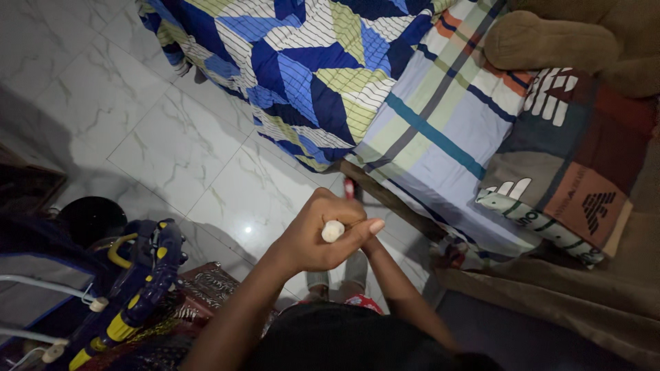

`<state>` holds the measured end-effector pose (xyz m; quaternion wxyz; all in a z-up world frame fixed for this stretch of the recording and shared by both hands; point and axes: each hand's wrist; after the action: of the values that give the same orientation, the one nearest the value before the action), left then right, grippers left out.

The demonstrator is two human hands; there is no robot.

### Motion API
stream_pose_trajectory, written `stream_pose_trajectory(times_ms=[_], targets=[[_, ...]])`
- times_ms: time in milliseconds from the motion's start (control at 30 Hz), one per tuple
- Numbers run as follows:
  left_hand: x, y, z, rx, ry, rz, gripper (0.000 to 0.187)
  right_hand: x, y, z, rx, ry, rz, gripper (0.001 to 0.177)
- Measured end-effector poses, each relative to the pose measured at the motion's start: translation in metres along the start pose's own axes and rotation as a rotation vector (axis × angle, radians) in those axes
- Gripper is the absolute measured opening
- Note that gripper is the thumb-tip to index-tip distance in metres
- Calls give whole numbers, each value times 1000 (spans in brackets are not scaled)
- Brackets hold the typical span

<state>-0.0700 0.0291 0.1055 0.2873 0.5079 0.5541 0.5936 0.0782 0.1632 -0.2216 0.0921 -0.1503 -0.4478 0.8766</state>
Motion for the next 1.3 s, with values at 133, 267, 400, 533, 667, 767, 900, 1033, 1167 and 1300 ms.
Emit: stream_pose_trajectory(times_ms=[133, 267, 400, 533, 667, 767, 900, 1033, 1167, 1300], targets=[[5, -26, 12, -137, 18, -55, 43, -23, -41, -5, -808, 179, 68, 24], [3, -61, 25, -144, -78, -97, 53, -40, -47, -14, -965, 142, 174, 21], [-8, -66, 26, -112, -98, -229, 46, -18, -19, -25, -905, -10, 146, 21], [-14, -63, 41, 51, -54, -83, 47, 6, -3, -34, -453, -333, -127, 39], [-16, -54, 58, 272, 27, -88, 48, 23, -14, 18, -327, -309, -156, 33], [-15, -34, 43, 246, 80, -69, 48, 29, -60, 61, -342, -291, -72, 32], [-15, -22, -6, 138, 112, 41, 50, 32, -98, 77, -422, -269, 107, 36], [-19, -46, -56, -91, 38, -20, 58, 68, -39, 59, -338, -180, 145, 29], [-26, -85, -91, -221, 153, -85, 50, 93, 28, 32, -1003, -11, 78, 19], [-30, -111, -124, -208, 206, -136, 44, 137, 47, 42, -1138, 16, 242, 27]])
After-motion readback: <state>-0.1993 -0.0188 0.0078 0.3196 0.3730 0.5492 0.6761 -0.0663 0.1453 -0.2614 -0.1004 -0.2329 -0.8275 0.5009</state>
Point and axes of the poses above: each hand's wrist, its own x-axis towards the middle knuckle, its own z-axis out of the palm, y = z × x, and after that the axes turned 7 degrees about x, right-handed
